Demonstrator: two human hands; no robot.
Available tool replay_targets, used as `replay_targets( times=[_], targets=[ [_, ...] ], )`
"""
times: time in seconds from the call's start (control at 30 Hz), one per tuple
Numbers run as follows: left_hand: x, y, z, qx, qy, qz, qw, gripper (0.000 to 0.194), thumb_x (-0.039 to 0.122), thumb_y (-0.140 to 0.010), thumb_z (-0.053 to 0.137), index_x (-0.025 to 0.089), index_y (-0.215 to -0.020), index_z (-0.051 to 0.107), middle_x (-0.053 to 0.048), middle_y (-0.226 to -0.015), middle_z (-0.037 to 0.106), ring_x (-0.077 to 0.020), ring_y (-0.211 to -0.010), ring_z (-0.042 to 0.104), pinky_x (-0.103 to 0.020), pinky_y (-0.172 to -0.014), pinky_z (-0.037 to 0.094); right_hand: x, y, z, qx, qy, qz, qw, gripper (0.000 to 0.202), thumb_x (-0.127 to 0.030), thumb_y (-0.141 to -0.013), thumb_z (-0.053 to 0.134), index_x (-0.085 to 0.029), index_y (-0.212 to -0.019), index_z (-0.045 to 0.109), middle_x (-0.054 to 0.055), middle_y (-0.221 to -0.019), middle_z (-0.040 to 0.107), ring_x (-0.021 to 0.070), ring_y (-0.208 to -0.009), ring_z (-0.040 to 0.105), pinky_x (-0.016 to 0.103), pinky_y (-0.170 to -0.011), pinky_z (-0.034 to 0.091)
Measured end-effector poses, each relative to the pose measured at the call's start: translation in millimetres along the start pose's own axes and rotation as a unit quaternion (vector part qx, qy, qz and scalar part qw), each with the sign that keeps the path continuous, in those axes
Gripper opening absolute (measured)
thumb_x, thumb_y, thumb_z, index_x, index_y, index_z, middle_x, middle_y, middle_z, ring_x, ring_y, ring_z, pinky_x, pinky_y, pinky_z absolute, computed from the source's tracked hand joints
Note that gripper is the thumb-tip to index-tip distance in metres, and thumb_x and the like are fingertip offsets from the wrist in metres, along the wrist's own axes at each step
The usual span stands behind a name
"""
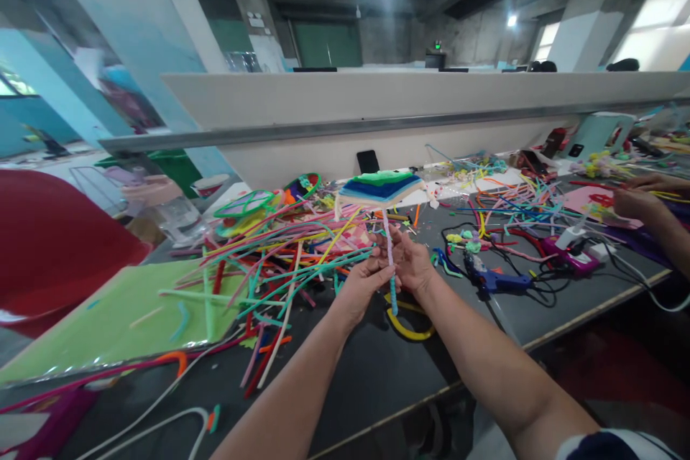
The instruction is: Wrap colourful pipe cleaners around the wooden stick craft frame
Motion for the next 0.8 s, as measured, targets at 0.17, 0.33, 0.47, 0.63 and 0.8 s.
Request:
replay_targets(
  times=[0.17,0.33,0.47,0.63,0.8],
  targets=[
    [-0.3,-0.2,0.3,-0.009,0.003,0.009,1.000,0.023,0.036,-0.077,0.068,0.013,-0.073,0.065,-0.004,-0.067,0.067,-0.0131,-0.060,0.061,-0.027,-0.064,0.050,-1.2,1.7,2.1,-0.015,0.009,-0.003,1.000,0.050,-0.056,-0.075,0.060,-0.030,-0.117,0.056,0.005,-0.118,0.065,0.0185,-0.084,0.063,0.026,-0.058,0.047],
    [0.4,0.1,-0.9,-0.001,0.011,0.006,1.000,0.024,0.036,-0.075,0.070,0.013,-0.078,0.067,-0.005,-0.068,0.068,-0.0135,-0.060,0.062,-0.027,-0.065,0.050,-2.1,3.6,5.3,-0.014,0.012,0.013,1.000,0.052,-0.059,-0.075,0.058,-0.030,-0.118,0.056,0.006,-0.119,0.065,0.0203,-0.089,0.064,0.028,-0.062,0.049],
    [-0.3,-2.0,-7.9,0.041,0.022,0.009,0.999,0.026,0.036,-0.073,0.071,0.013,-0.083,0.069,-0.004,-0.067,0.068,-0.0130,-0.060,0.062,-0.027,-0.065,0.050,-3.7,3.4,10.4,0.000,0.030,0.015,0.999,0.053,-0.063,-0.078,0.051,-0.028,-0.117,0.058,0.008,-0.114,0.067,0.0220,-0.096,0.064,0.033,-0.072,0.051],
    [-3.2,-7.8,-23.7,0.122,0.049,0.049,0.990,0.026,0.034,-0.068,0.075,0.014,-0.083,0.069,-0.002,-0.073,0.068,-0.0120,-0.065,0.062,-0.026,-0.067,0.050,0.7,-0.3,11.7,0.016,0.067,-0.003,0.998,0.048,-0.055,-0.075,0.062,-0.023,-0.110,0.065,0.008,-0.113,0.068,0.0184,-0.089,0.065,0.027,-0.067,0.050],
    [-4.5,-11.2,-29.3,0.126,0.025,0.066,0.990,0.025,0.037,-0.070,0.073,0.014,-0.081,0.070,-0.001,-0.073,0.068,-0.0115,-0.064,0.060,-0.025,-0.066,0.049,10.4,-3.9,2.6,0.077,0.138,-0.016,0.987,0.034,-0.037,-0.067,0.076,-0.019,-0.096,0.071,0.006,-0.092,0.072,0.0093,-0.054,0.055,0.019,-0.043,0.037]
  ],
)
Point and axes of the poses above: each hand's wrist, its own y-axis away from the middle knuckle, its own z-axis out of the palm, x = y × z, the point moved 5 cm from there along -y, towards the middle knuckle
